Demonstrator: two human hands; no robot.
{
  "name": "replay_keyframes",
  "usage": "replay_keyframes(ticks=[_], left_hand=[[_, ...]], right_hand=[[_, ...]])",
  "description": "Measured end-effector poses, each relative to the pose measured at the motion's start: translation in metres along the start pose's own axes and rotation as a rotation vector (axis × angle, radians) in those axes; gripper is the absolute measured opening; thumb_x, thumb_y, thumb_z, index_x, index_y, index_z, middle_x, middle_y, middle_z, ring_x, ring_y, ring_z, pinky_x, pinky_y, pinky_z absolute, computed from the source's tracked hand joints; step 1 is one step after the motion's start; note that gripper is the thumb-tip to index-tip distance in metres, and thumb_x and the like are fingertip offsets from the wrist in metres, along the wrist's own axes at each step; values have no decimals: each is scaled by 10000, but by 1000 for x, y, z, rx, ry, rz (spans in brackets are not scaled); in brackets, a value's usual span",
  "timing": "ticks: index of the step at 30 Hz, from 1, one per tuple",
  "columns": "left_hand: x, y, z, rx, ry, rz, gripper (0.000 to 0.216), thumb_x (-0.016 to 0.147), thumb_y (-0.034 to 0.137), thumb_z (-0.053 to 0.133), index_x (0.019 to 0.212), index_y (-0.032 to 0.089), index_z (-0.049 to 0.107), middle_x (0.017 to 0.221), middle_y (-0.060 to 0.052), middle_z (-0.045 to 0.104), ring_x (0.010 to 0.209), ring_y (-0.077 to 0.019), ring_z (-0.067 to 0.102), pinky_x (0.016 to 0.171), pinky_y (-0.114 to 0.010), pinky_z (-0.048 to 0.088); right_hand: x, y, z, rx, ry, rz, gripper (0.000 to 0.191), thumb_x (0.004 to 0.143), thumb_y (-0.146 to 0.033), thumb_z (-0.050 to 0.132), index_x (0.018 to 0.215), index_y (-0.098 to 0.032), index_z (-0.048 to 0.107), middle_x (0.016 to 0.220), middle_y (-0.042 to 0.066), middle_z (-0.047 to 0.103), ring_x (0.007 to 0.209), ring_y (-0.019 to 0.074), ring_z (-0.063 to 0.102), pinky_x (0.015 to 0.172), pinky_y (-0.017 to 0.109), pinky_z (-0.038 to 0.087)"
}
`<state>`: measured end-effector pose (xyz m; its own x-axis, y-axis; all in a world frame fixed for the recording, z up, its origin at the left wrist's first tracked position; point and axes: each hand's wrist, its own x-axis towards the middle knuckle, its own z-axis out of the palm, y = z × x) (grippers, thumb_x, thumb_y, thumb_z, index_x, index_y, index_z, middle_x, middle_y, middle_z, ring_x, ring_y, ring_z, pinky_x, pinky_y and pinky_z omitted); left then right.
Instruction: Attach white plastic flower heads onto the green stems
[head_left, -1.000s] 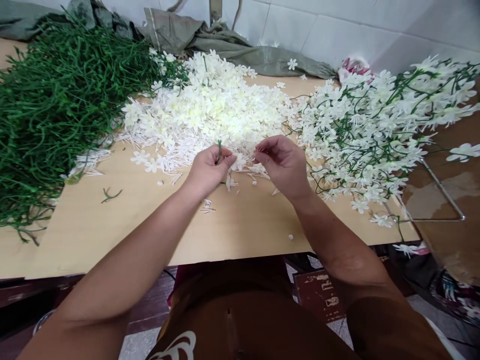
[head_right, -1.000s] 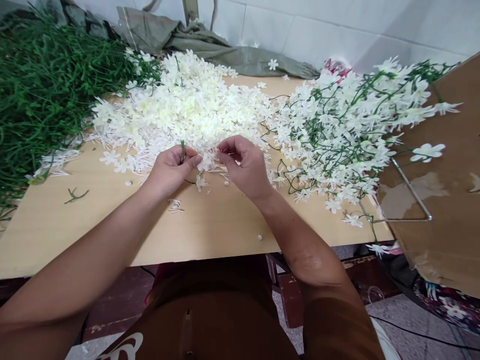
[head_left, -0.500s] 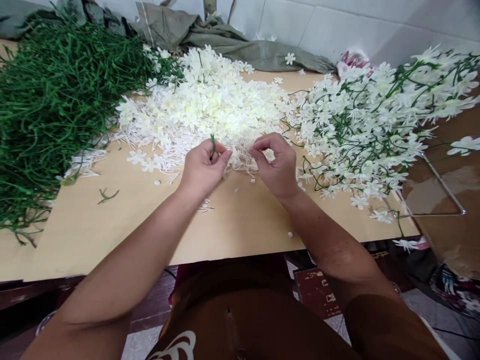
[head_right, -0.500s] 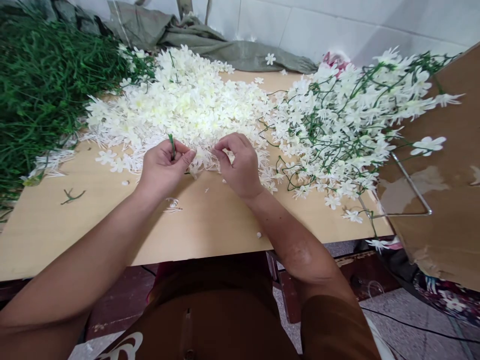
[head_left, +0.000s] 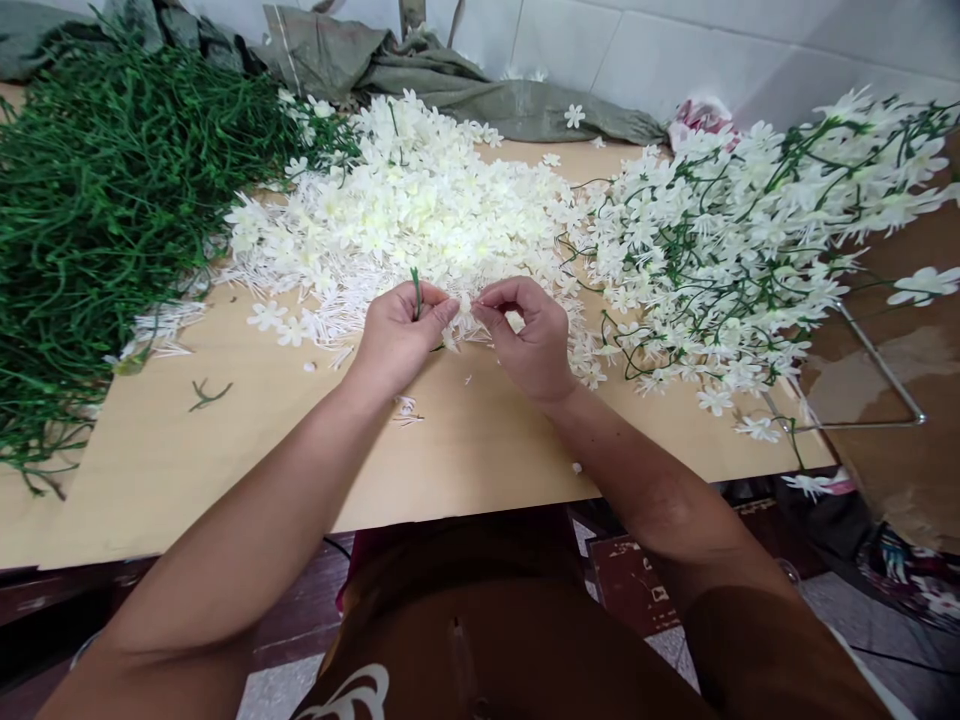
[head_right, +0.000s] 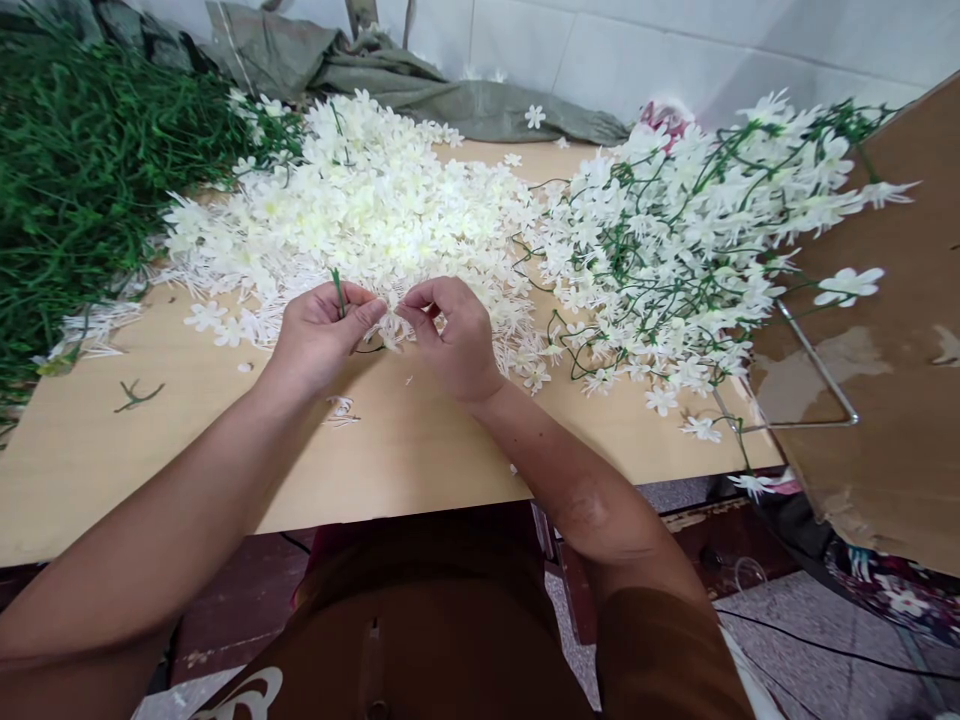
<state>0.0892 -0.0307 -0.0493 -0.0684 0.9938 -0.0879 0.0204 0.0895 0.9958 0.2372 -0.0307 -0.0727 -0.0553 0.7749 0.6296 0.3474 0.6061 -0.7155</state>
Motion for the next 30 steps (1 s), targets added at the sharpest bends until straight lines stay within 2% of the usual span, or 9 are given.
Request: replay_keyframes(ticks=[5,9,17,23,30], left_hand=[[-2,3,-1,-50,-23,-35,127,684,157,679,664,169,554,469,76,432,414,-45,320,418,-199,230],[-3,6,0,-91,-30,-55,161,656,164,703,644,171,543,460,80,420,423,-49,357,420,-203,251],[-4,6,2,-185,-77,-132,261,568,227,803,641,168,559,450,82,442,410,-45,358,407,-210,239],[-3,1,0,-235,-124,-161,178,640,211,747,668,173,576,434,90,379,365,-30,251,387,-228,144],[-4,4,1,-227,-120,-165,175,661,197,720,653,187,546,418,98,339,353,-29,219,375,-226,127]], right_hand=[[-2,2,2,-66,-18,-89,132,871,-211,576,750,-213,525,793,10,627,761,135,571,714,320,480],[-4,2,3,-105,-64,-117,142,861,-187,570,735,-217,514,802,15,636,803,148,588,758,339,484],[-4,0,3,-60,-4,-23,130,870,-249,592,763,-206,533,730,-14,575,688,111,520,659,276,465],[-2,0,0,-163,0,-128,168,912,-286,554,766,-212,516,725,-1,553,697,129,495,678,312,455],[1,4,-4,-256,-76,-228,216,953,-324,490,761,-225,483,740,23,546,748,175,518,736,389,462]])
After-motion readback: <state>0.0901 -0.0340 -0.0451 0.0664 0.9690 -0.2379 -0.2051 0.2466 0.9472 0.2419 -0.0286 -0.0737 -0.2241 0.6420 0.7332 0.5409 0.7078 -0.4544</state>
